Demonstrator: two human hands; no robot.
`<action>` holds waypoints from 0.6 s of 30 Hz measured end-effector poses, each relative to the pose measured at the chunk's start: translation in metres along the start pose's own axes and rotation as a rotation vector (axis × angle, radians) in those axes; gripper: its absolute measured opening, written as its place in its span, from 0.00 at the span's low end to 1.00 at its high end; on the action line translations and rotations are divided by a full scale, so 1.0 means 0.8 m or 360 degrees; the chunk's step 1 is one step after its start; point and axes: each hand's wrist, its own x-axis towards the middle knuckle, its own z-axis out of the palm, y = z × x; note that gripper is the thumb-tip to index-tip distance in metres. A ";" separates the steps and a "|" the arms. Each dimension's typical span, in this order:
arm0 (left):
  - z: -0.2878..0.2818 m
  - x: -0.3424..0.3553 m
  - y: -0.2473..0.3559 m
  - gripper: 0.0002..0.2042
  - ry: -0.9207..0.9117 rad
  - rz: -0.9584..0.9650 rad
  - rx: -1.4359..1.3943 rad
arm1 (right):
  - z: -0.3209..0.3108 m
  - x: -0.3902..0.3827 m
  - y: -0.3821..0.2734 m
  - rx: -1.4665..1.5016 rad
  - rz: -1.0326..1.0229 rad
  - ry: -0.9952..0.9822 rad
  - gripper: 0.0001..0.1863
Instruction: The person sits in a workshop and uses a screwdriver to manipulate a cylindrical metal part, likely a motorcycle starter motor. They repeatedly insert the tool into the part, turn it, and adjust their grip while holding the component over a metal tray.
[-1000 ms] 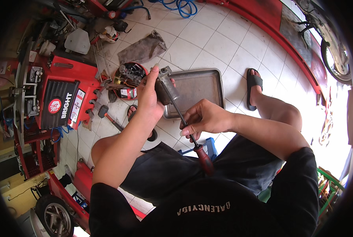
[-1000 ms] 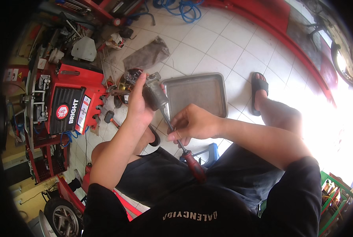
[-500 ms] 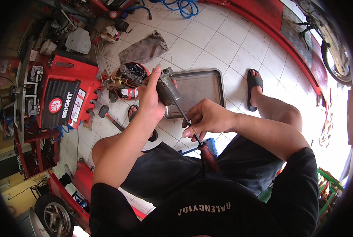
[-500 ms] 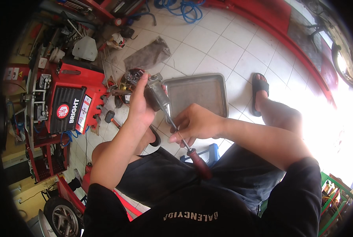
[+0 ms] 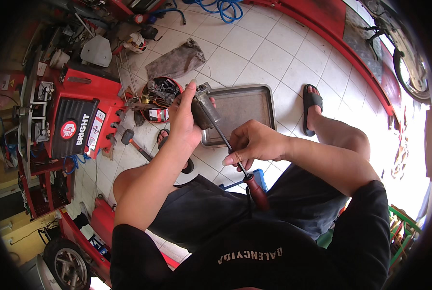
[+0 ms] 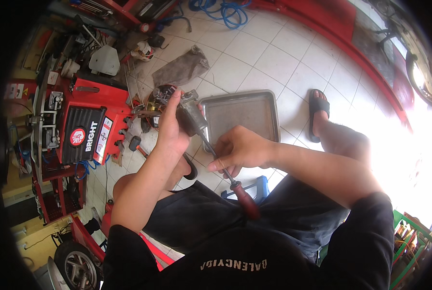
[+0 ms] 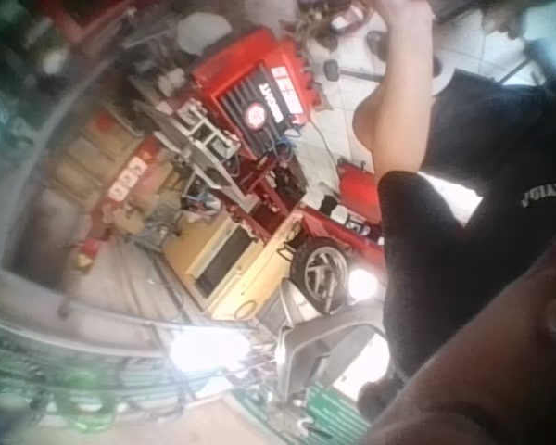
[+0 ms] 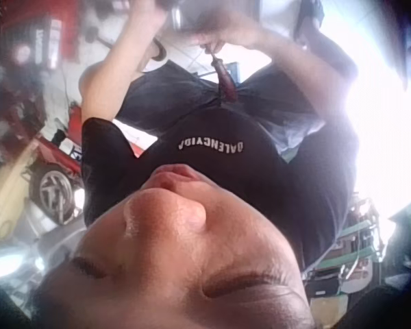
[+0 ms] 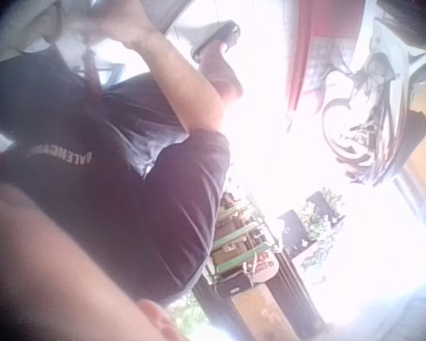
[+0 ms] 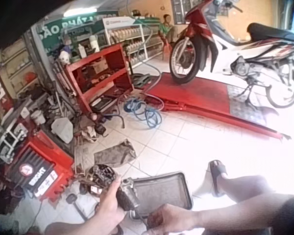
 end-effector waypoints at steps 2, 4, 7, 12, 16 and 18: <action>0.001 0.001 -0.001 0.17 -0.0001 -0.0002 0.0000 | 0.000 -0.001 -0.002 -0.0168 -0.0002 0.0079 0.15; -0.003 0.003 -0.003 0.17 -0.0008 -0.0015 -0.0015 | 0.001 0.001 0.004 -0.0202 -0.0095 0.0065 0.17; -0.004 0.005 -0.005 0.17 -0.0045 -0.0027 -0.0035 | 0.005 0.007 0.015 0.0060 -0.0146 -0.0031 0.17; 0.001 0.002 -0.006 0.19 -0.0004 0.0031 0.0019 | 0.002 -0.001 0.010 0.0292 -0.0048 -0.0157 0.16; -0.001 0.002 -0.006 0.20 -0.0049 0.0060 0.0055 | -0.002 0.002 0.004 -0.0113 0.0024 -0.0110 0.18; 0.001 -0.002 -0.006 0.20 -0.0020 0.0041 0.0059 | 0.000 0.004 0.003 -0.0363 -0.0001 -0.0061 0.20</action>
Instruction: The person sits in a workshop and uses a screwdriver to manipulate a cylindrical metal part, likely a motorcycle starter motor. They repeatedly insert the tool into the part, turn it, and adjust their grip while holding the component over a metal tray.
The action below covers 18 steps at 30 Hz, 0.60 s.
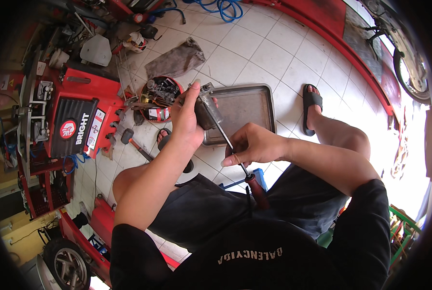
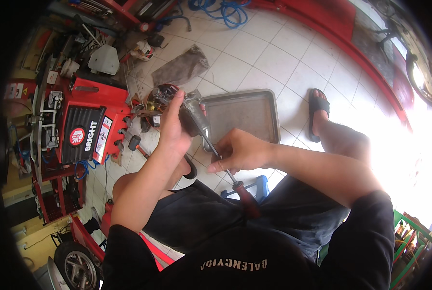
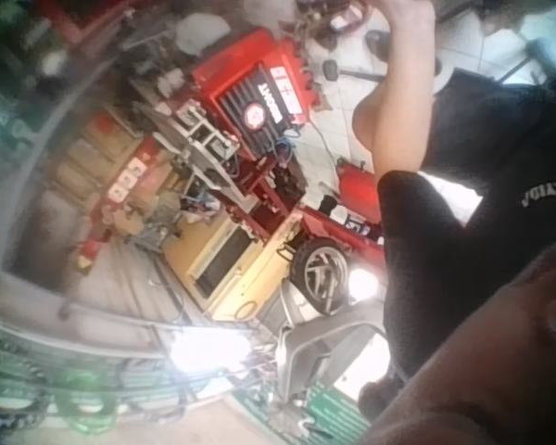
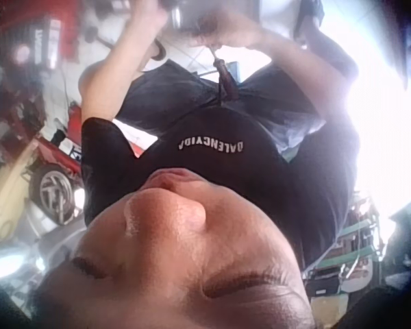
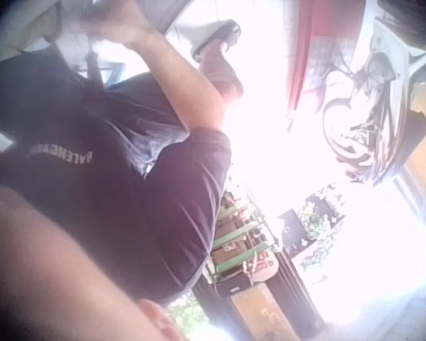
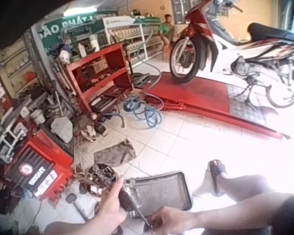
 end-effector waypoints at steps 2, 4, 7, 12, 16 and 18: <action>0.002 0.000 0.000 0.20 -0.0013 -0.0012 -0.0005 | 0.003 0.003 0.006 -0.0283 -0.0127 0.0042 0.22; -0.001 0.002 0.001 0.21 -0.0052 -0.0013 -0.0015 | 0.007 0.005 0.013 0.0087 -0.0117 0.0008 0.20; 0.002 -0.001 -0.001 0.21 0.0000 0.0037 0.0002 | 0.014 0.001 0.014 0.0601 -0.0095 -0.0099 0.20; 0.000 0.001 -0.006 0.21 -0.0029 0.0108 0.0022 | 0.004 0.000 0.016 0.0571 -0.0019 -0.0163 0.17; -0.001 0.001 -0.003 0.20 -0.0010 0.0157 0.0069 | 0.001 0.002 0.013 0.0371 0.0004 -0.0133 0.14; -0.007 0.005 -0.002 0.21 -0.0018 0.0212 0.0101 | 0.002 0.002 0.012 0.0376 -0.0044 -0.0085 0.14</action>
